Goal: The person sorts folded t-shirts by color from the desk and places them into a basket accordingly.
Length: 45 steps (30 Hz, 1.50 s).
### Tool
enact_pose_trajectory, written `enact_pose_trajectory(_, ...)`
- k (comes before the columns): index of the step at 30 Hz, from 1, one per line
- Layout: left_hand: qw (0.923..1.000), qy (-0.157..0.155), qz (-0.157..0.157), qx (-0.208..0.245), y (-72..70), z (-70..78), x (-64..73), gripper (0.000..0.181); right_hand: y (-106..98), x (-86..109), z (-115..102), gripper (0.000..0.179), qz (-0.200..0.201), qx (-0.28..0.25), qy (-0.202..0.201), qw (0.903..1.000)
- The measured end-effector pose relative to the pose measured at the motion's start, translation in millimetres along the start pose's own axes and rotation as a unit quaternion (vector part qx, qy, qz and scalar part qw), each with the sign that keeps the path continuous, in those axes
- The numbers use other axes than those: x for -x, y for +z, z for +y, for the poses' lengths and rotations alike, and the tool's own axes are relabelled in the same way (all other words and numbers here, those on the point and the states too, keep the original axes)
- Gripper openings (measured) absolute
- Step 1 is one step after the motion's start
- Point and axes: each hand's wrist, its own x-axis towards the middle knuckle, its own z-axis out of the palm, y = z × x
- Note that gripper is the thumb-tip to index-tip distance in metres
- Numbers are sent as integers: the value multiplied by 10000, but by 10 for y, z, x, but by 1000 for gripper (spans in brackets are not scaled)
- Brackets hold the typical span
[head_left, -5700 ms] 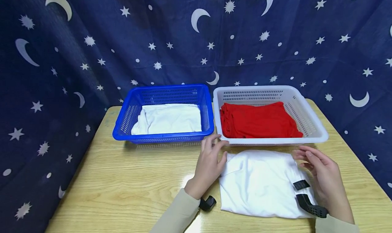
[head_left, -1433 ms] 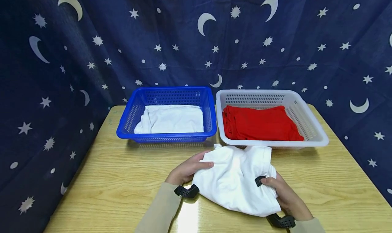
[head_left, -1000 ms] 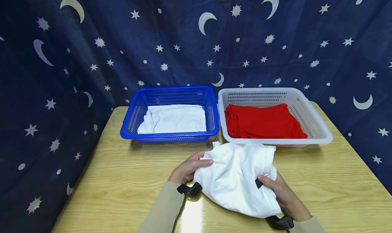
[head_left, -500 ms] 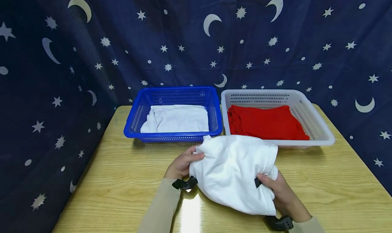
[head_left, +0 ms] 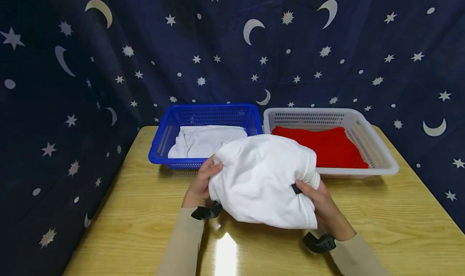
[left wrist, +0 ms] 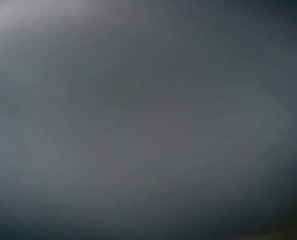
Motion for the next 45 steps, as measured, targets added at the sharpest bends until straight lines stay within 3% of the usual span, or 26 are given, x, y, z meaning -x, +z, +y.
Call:
enact_pose_trajectory(6,9968,547,545,184,137,141,-43,34,180,-253,-71,20,646,-193,257,9974)
enact_pose_trajectory(8,9938,710,701,486,148,152,-65,34,250,-331,-110,18,751,-408,210,9961)
enact_pose_trajectory(12,9818,1024,631,1471,93,157,-98,31,381,-468,-177,20,807,-788,129,9935)
enact_pose_trajectory(14,9774,1108,528,1720,33,157,-105,33,419,-536,-193,22,749,-934,73,9928)
enact_pose_trajectory(19,9811,1351,406,1328,-118,189,-118,59,517,-707,-216,19,548,-1557,-156,9862)
enact_pose_trajectory(24,9776,1695,248,1220,-228,256,-124,59,600,-905,-260,16,365,-2372,-464,9697)
enact_pose_trajectory(29,9778,1813,361,986,-298,299,-110,54,649,-1079,-293,16,367,-2648,-504,9623)
enact_pose_trajectory(33,9758,1847,574,1019,-356,297,-87,46,684,-1189,-273,17,306,-2773,-462,9592)
enact_pose_trajectory(38,9731,1919,621,1117,-386,275,-82,46,674,-1259,-201,16,420,-2865,-475,9560)
enact_pose_trajectory(40,9701,1992,662,1218,-391,278,-84,48,659,-1284,-161,16,402,-2742,-514,9595)
enact_pose_trajectory(43,9679,2060,935,1097,-386,310,-82,48,639,-1327,-98,15,324,-2672,-518,9617)
enact_pose_trajectory(45,9664,2061,1482,395,-361,347,-86,45,628,-1363,-57,14,288,-2593,-519,9640)
